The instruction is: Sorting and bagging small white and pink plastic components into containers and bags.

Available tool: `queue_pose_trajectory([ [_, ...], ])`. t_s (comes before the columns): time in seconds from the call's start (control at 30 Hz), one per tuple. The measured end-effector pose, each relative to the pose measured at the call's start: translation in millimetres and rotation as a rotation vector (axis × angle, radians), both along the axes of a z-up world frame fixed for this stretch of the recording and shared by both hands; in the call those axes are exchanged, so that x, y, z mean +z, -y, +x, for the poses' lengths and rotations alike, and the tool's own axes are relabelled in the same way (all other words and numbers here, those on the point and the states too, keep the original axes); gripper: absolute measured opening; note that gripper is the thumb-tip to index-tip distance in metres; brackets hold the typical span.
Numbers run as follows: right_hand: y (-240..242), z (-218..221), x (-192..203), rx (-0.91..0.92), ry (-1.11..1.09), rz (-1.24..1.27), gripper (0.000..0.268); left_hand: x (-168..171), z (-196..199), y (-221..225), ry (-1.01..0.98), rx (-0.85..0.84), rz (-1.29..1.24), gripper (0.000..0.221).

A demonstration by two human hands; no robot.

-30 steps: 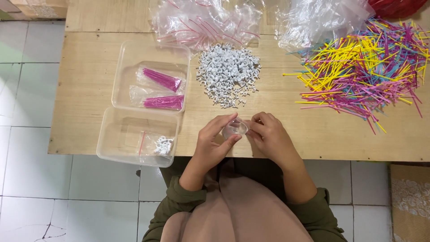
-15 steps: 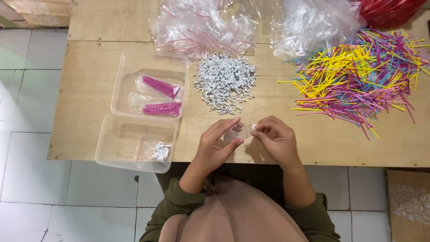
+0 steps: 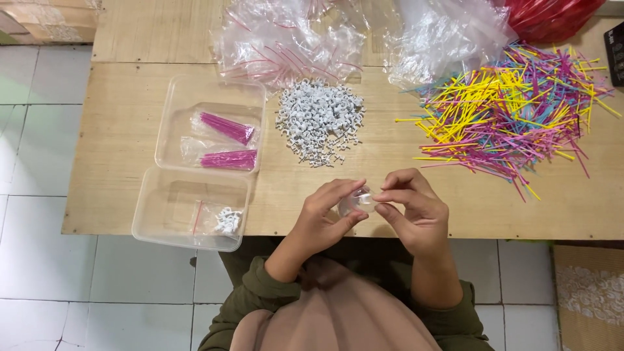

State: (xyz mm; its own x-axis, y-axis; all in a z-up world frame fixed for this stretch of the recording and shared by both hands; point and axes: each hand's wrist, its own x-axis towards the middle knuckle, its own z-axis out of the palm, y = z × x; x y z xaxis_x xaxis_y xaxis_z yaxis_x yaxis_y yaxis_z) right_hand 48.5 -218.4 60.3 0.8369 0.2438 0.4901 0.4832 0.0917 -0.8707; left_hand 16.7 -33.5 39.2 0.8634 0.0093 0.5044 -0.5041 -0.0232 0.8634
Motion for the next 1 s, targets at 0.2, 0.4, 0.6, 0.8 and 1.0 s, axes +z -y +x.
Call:
queue_pose_trajectory([
  [0.2, -2, 4, -2, -0.092, -0.039, -0.006, 0.010, 0, -4, -7, -0.002, 0.016, -0.024, 0.048],
  [0.4, -14, 25, -40, -0.021, -0.079, -0.271, 0.015, -12, 0, -20, 0.026, 0.088, 0.005, 0.049],
  [0.6, -33, 24, -60, 0.076, 0.140, -0.667, 0.019, -3, -5, -32, 0.023, 0.137, 0.027, 0.048],
  [0.8, -38, 26, -91, -0.015, 0.251, -0.910, 0.012, -5, -8, -31, 0.035, 0.150, 0.024, 0.049],
  [1.0, -34, 30, -103, -0.047, 0.263, -0.837, 0.010, -5, -11, -31, 0.039, 0.156, 0.014, 0.048],
])
